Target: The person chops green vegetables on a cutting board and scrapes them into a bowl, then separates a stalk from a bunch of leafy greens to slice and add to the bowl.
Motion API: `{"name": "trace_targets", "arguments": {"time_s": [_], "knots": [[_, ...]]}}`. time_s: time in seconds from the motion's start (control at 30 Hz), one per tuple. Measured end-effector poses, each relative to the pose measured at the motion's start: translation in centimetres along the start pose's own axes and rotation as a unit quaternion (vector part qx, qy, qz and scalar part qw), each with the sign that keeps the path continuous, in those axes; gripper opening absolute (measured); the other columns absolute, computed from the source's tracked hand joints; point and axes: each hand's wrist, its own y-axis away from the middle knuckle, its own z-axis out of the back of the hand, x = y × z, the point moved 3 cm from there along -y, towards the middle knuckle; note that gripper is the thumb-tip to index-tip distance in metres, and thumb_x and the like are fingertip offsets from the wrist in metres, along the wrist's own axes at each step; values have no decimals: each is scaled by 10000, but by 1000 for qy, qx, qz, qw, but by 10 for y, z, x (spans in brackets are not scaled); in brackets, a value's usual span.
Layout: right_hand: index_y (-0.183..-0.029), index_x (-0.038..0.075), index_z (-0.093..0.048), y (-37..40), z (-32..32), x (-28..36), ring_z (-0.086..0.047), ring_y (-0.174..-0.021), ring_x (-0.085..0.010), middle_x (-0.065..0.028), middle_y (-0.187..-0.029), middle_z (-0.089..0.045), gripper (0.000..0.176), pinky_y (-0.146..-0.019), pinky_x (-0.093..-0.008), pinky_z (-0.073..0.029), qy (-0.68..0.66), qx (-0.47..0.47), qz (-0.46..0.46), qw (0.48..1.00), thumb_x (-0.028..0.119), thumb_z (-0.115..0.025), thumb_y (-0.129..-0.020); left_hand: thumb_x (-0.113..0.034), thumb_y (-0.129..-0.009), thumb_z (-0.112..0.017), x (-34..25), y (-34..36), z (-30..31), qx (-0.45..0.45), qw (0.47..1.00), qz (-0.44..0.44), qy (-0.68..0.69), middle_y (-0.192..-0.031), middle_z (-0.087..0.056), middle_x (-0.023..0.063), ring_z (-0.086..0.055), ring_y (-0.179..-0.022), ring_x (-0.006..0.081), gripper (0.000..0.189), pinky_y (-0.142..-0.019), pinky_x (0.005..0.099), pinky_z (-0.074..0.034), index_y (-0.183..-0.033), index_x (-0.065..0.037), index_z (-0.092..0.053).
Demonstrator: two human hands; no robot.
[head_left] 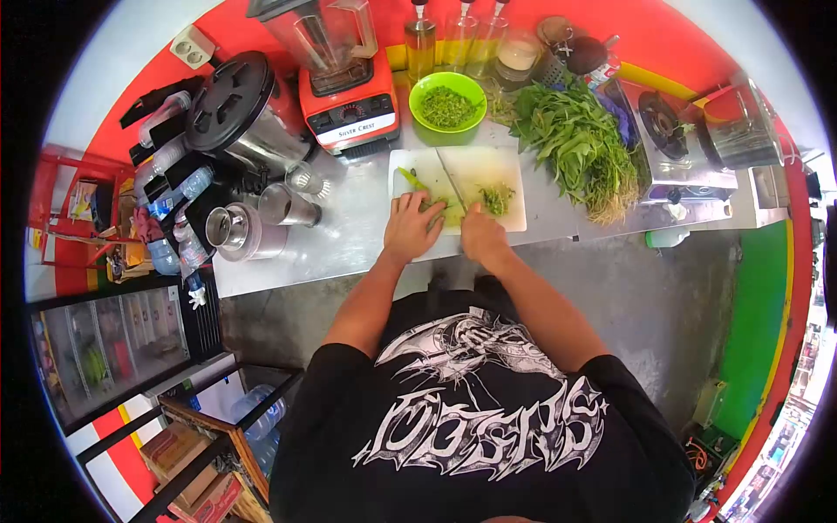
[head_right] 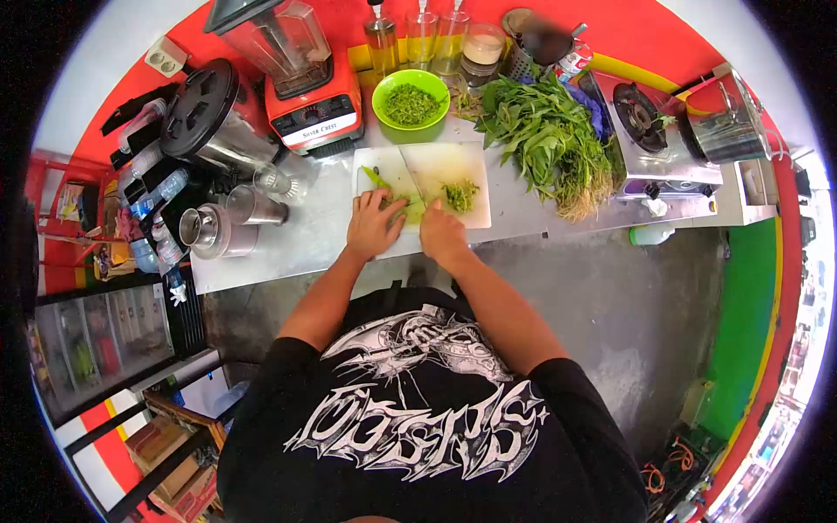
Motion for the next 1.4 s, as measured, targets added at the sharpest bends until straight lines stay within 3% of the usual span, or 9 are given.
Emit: {"name": "trace_targets", "arguments": {"time_s": [0.1,0.3,0.5,0.6,0.67,0.87,1.0,1.07,1.4], "knots": [[-1160,-69,-486,6,-13,-3,-717,-966,-439,-295,-1001,-716,302,-838,-499,-579,17,-12,33,999,170,-520,-979,-295,-896,-676,0,0,1,-9,1000,-11,3,-1206,-546,93,-478,-1155,304,338,-996,454,-380,-1216,-195,-714],[-1168,-53,-481,-9,-20,-6,-711,-962,-452,-297,-994,-711,340,-849,-528,-564,10,-6,-22,1000,258,-498,-1029,-294,-899,-672,1,0,-1,-7,1000,-15,2,-1208,-547,97,-476,-1152,302,332,-992,456,-381,-1215,-198,-709],[-1173,-61,-476,2,-17,-2,-712,-962,-451,-296,-984,-713,344,-826,-521,-575,35,-15,50,998,248,-513,-1025,-305,-901,-668,2,0,-3,-7,1000,-5,-3,-1219,-548,100,-473,-1162,300,336,-998,448,-381,-1215,-197,-716],[-1154,-67,-488,3,-22,-2,-715,-932,-453,-290,-967,-714,318,-791,-512,-584,26,-18,8,999,212,-523,-1005,-310,-902,-667,2,0,-3,-8,1000,1,6,-1222,-548,102,-472,-1170,298,335,-1004,444,-381,-1210,-192,-722],[-1145,-53,-477,-5,-13,6,-722,-962,-431,-277,-977,-719,280,-849,-472,-588,33,-25,15,999,76,-561,-911,-311,-901,-667,3,-1,-1,-6,1000,-4,11,-1223,-548,103,-471,-1175,298,336,-1007,443,-381,-1209,-189,-725],[-1126,-48,-493,5,-13,12,-729,-897,-429,-277,-935,-717,256,-767,-501,-591,80,-25,56,995,119,-545,-939,-286,-892,-677,0,-2,-1,-13,1000,-11,2,-1213,-550,103,-481,-1163,301,333,-981,450,-385,-1206,-182,-725],[-1119,-47,-501,8,-21,7,-734,-889,-421,-261,-912,-720,255,-750,-501,-594,57,-43,10,997,83,-559,-907,-253,-891,-676,1,-2,-1,-30,999,-16,10,-1205,-546,94,-484,-1160,301,314,-967,449,-388,-1192,-178,-724],[-1109,-41,-503,4,-8,14,-732,-901,-430,-265,-917,-722,253,-757,-503,-594,76,-30,74,994,68,-571,-891,-243,-889,-677,1,0,-1,-26,1000,-16,6,-1203,-544,92,-484,-1161,300,310,-967,448,-389,-1189,-176,-723],[-1096,-45,-498,12,-23,8,-732,-879,-430,-261,-911,-721,246,-754,-509,-592,39,-40,-7,998,68,-572,-890,-230,-874,-693,4,-2,-4,-34,999,-15,6,-1203,-544,95,-488,-1154,305,315,-952,448,-391,-1184,-179,-720]]}}
